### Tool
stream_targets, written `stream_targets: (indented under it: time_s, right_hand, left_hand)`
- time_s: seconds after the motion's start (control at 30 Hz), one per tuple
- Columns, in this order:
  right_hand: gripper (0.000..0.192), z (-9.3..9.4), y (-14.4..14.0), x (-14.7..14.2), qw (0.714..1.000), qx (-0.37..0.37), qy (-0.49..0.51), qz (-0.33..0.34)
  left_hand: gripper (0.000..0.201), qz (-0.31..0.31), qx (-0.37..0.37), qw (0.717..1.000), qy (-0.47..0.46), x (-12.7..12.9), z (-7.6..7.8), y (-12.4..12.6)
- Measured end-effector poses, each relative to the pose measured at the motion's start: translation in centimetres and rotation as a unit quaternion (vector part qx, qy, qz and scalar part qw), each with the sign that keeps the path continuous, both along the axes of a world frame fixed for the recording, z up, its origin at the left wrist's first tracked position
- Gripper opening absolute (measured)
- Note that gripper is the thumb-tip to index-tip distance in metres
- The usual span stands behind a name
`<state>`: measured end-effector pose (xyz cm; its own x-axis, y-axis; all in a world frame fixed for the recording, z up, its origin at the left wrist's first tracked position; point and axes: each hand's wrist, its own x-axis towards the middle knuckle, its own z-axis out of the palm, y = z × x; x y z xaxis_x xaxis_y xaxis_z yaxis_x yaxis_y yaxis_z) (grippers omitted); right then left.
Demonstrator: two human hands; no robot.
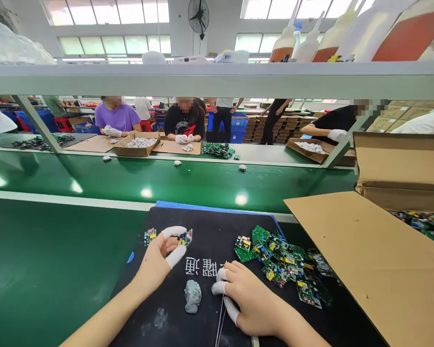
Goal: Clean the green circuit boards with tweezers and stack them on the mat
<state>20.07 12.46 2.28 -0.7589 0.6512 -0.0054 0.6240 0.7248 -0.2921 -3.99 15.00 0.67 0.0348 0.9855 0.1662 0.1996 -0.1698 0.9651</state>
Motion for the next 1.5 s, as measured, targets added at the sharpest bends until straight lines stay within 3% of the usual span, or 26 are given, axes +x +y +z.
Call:
stream_targets:
  time_s: [0.1,0.17,0.33,0.47,0.6,0.8,0.97,1.07,1.13,1.27,1.5]
  right_hand:
    - [0.015,0.4,-0.5,-0.3,0.998,-0.025,-0.052,-0.002]
    - [0.017,0.4,-0.8,-0.5,0.997,-0.031,-0.073,0.003]
    - [0.02,0.6,-1.1,0.1,0.997,-0.056,-0.047,-0.019]
    - [0.037,0.4,-1.9,0.3,0.982,-0.084,0.142,-0.09]
    - [0.061,-0.6,-2.8,-0.7,0.932,-0.133,0.314,-0.124]
    - [0.048,-1.4,-4.0,-1.4,0.866,-0.243,0.414,-0.143]
    - [0.055,-1.4,-4.5,-1.6,0.767,-0.392,0.48,-0.166]
    - [0.056,-1.4,-4.2,-2.1,0.705,-0.464,0.511,-0.162]
    - [0.056,-1.3,-4.1,-2.2,0.684,-0.5,0.506,-0.16]
    - [0.055,-1.1,-4.2,-1.9,0.711,-0.503,0.462,-0.165]
    - [0.054,-1.2,-4.7,-1.4,0.748,-0.478,0.422,-0.184]
  left_hand:
    - [0.035,-0.049,-0.036,0.989,-0.134,1.3,0.4,-2.8]
    - [0.032,-0.071,-0.036,0.984,-0.161,2.0,0.2,-4.0]
    - [0.032,-0.058,0.075,0.994,-0.054,2.1,-0.5,-4.7]
    - [0.039,-0.035,0.192,0.979,0.05,1.8,-1.1,-4.7]
    - [0.036,-0.088,0.248,0.963,0.057,2.4,-1.8,-5.4]
    - [0.041,-0.085,0.199,0.976,-0.019,3.0,-1.5,-6.4]
    - [0.046,-0.09,0.234,0.967,-0.034,3.0,-1.1,-6.2]
    - [0.038,-0.094,0.249,0.964,-0.022,3.1,-0.9,-6.0]
    - [0.031,-0.095,0.269,0.958,-0.007,3.1,-0.7,-5.9]
    - [0.029,-0.099,0.311,0.945,0.025,3.0,-0.4,-6.2]
    - [0.025,-0.096,0.307,0.945,0.062,2.9,-1.1,-7.0]
